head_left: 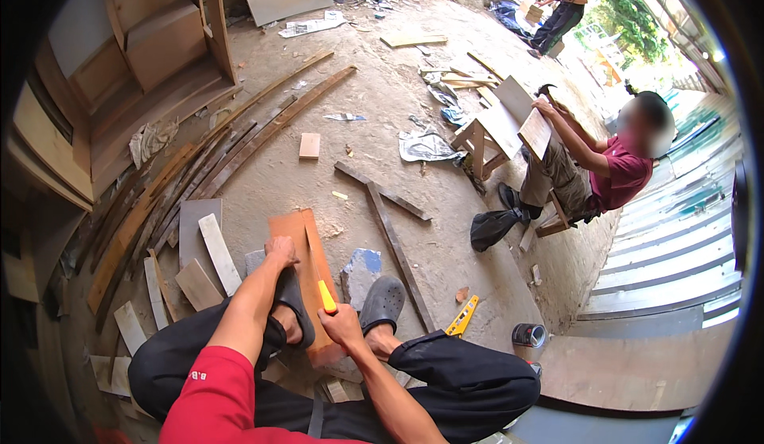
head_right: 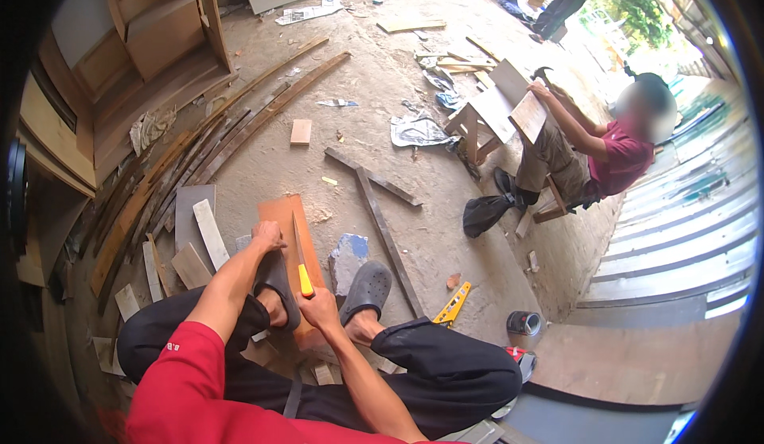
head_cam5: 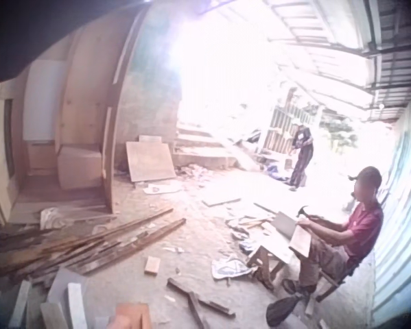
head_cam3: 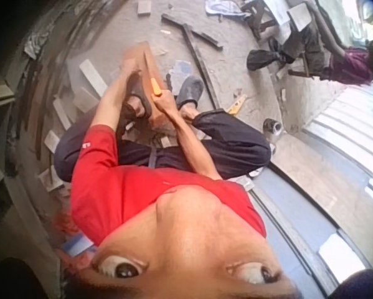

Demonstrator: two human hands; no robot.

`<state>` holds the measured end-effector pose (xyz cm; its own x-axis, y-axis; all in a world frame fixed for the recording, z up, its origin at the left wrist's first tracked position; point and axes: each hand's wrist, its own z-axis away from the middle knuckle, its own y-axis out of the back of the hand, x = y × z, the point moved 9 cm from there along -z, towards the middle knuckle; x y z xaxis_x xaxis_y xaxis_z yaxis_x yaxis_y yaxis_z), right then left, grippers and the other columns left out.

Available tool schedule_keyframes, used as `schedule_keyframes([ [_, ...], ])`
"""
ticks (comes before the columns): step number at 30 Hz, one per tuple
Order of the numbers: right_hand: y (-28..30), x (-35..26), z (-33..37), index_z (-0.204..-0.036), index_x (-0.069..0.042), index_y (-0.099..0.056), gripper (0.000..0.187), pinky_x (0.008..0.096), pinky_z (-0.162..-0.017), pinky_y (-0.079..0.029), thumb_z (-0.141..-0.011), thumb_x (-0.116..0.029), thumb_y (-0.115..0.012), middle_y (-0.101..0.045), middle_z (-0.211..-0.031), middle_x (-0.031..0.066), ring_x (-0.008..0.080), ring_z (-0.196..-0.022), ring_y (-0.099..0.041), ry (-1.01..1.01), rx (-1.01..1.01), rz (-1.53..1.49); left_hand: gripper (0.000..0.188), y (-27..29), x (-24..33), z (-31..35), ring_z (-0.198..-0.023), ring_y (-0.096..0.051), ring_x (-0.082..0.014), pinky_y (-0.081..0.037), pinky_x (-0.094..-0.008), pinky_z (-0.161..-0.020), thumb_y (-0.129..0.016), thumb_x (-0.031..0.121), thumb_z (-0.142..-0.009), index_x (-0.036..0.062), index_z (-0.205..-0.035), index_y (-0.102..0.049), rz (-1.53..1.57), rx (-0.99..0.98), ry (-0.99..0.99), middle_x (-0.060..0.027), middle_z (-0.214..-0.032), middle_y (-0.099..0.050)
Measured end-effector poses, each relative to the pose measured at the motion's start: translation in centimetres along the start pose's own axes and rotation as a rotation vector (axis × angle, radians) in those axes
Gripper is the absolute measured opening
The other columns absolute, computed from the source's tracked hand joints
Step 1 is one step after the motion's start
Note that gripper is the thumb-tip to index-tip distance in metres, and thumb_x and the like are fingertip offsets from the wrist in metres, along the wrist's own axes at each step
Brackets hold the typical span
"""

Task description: The person sits on the floor and uses a hand saw to cut a rectangular piece of wood. They hold the wood steady with their left hand and foot while sawing with their right hand. The cut is completed, and the two resulting pieces are separated.

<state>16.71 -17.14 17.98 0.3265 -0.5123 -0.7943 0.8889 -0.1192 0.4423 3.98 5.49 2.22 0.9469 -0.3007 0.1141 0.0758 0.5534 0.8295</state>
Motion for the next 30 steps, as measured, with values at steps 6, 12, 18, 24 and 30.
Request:
schedule_keyframes([
  [6, 1.7, 1.2, -0.7, -0.081, 0.005, -0.064, 0.037, 0.0422, -0.060, -0.047, -0.085, -0.031, -0.065, -0.061, -0.063, 0.0203, 0.0292, -0.059, -0.064, -0.014, -0.007, -0.040, 0.053, 3.7, -0.2, -2.2, -0.116, -0.065, -0.0310, -0.049, -0.0466, -0.099, -0.084, 0.046, -0.069, 0.0150, -0.112, -0.076, -0.068, 0.040, 0.074, -0.0157, -0.120, -0.069],
  [12, 0.7, 0.3, 0.4, -0.080, 0.004, -0.064, 0.033, 0.0431, -0.060, -0.048, -0.085, -0.028, -0.066, -0.060, -0.065, 0.0235, 0.0334, -0.058, -0.064, 0.070, 0.015, 0.004, 0.088, 2.5, 1.4, -0.6, -0.147, -0.028, -0.0274, -0.020, -0.0574, -0.118, -0.083, 0.056, -0.066, 0.0185, -0.141, -0.055, -0.272, 0.100, -0.018, -0.0085, -0.157, -0.037],
  [18, 0.1, -1.0, 0.7, -0.078, 0.004, -0.063, 0.031, 0.0429, -0.060, -0.047, -0.085, -0.026, -0.067, -0.059, -0.064, 0.0227, 0.0322, -0.057, -0.061, 0.051, 0.005, -0.028, 0.096, 2.1, 0.6, -1.8, -0.148, -0.028, -0.0311, -0.022, -0.0575, -0.118, -0.088, 0.055, -0.060, 0.0165, -0.141, -0.054, -0.250, 0.020, -0.013, -0.0115, -0.157, -0.038],
  [24, 0.8, -0.5, 0.5, -0.086, 0.002, -0.067, 0.031, 0.0460, -0.066, -0.051, -0.084, -0.028, -0.068, -0.064, -0.073, 0.0260, 0.0433, -0.075, -0.067, -0.029, -0.071, -0.016, 0.095, 2.3, 0.4, -1.9, -0.148, -0.027, -0.0301, -0.022, -0.0537, -0.119, -0.090, 0.051, -0.057, 0.0174, -0.139, -0.056, -0.211, 0.027, -0.002, -0.0122, -0.156, -0.039],
  [30, 0.6, -0.1, 1.0, -0.084, 0.003, -0.066, 0.032, 0.0451, -0.065, -0.050, -0.085, -0.030, -0.068, -0.064, -0.072, 0.0252, 0.0413, -0.070, -0.067, -0.044, -0.027, -0.003, 0.114, 3.9, 1.0, -1.1, -0.146, -0.031, -0.0300, -0.027, -0.0535, -0.117, -0.094, 0.052, -0.049, 0.0053, -0.142, -0.048, -0.221, 0.113, 0.008, -0.0127, -0.154, -0.039],
])
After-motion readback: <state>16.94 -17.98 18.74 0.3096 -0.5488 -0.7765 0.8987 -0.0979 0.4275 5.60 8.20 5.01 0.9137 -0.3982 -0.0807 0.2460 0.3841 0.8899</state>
